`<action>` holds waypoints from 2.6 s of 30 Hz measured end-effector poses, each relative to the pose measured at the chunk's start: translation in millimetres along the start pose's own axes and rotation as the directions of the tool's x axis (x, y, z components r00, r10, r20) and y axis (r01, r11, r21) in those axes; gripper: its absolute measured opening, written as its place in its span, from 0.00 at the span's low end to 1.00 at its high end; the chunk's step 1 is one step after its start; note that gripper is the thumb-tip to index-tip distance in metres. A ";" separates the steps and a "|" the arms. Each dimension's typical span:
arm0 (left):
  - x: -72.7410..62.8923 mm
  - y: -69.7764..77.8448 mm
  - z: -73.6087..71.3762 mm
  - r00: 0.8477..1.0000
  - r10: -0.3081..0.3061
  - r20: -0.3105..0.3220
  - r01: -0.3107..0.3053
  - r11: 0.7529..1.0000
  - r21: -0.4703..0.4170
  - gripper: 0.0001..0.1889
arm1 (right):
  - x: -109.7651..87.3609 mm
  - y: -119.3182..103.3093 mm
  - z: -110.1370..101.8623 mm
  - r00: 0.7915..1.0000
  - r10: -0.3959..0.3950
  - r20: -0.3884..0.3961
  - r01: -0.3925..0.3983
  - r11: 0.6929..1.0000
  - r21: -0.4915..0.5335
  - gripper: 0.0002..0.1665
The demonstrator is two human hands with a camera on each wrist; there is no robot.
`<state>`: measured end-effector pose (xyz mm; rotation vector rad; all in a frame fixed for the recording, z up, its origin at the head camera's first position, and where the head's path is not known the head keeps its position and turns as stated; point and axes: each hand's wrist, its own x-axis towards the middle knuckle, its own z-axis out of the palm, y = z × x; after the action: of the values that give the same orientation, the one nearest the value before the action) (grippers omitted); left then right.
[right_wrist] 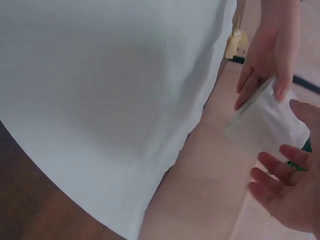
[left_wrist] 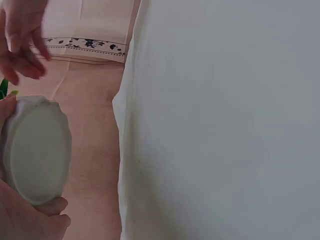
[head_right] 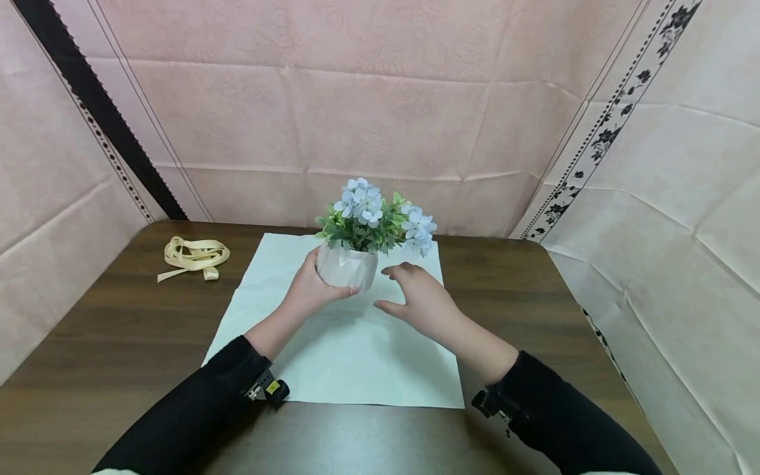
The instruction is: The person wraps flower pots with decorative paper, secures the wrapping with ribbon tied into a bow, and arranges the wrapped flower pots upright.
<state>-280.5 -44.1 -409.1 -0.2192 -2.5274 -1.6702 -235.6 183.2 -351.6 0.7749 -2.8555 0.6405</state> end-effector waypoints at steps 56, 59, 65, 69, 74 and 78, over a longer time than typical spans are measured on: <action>24.8 19.4 29.7 0.962 0.168 0.216 -0.258 0.824 0.504 0.60 | 94.6 -15.4 -45.7 0.891 -0.075 0.449 0.283 0.864 -0.417 0.36; 27.1 18.5 33.3 0.959 0.168 0.226 -0.266 0.810 0.523 0.60 | 95.1 -11.0 -43.8 0.892 -0.075 0.446 0.279 0.867 -0.413 0.36; 32.5 14.5 42.5 0.950 0.165 0.266 -0.286 0.801 0.526 0.61 | 96.2 -2.5 -40.2 0.892 -0.054 0.449 0.254 0.880 -0.400 0.36; 34.2 13.1 45.0 0.950 0.157 0.268 -0.288 0.771 0.568 0.61 | 96.4 3.5 -36.1 0.890 -0.045 0.454 0.226 0.908 -0.353 0.37; 35.2 13.4 45.8 0.948 0.166 0.270 -0.303 0.727 0.616 0.61 | 96.1 10.5 -31.4 0.899 -0.035 0.436 0.192 0.927 -0.322 0.38; 36.3 17.3 50.2 0.947 0.172 0.272 -0.309 0.716 0.626 0.61 | 93.7 15.5 -34.4 0.901 -0.047 0.431 0.199 0.928 -0.315 0.38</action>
<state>-313.5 11.0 -407.1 -0.6334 -2.8843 -0.5977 -324.3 167.2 -306.0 1.1316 -3.1149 -0.0799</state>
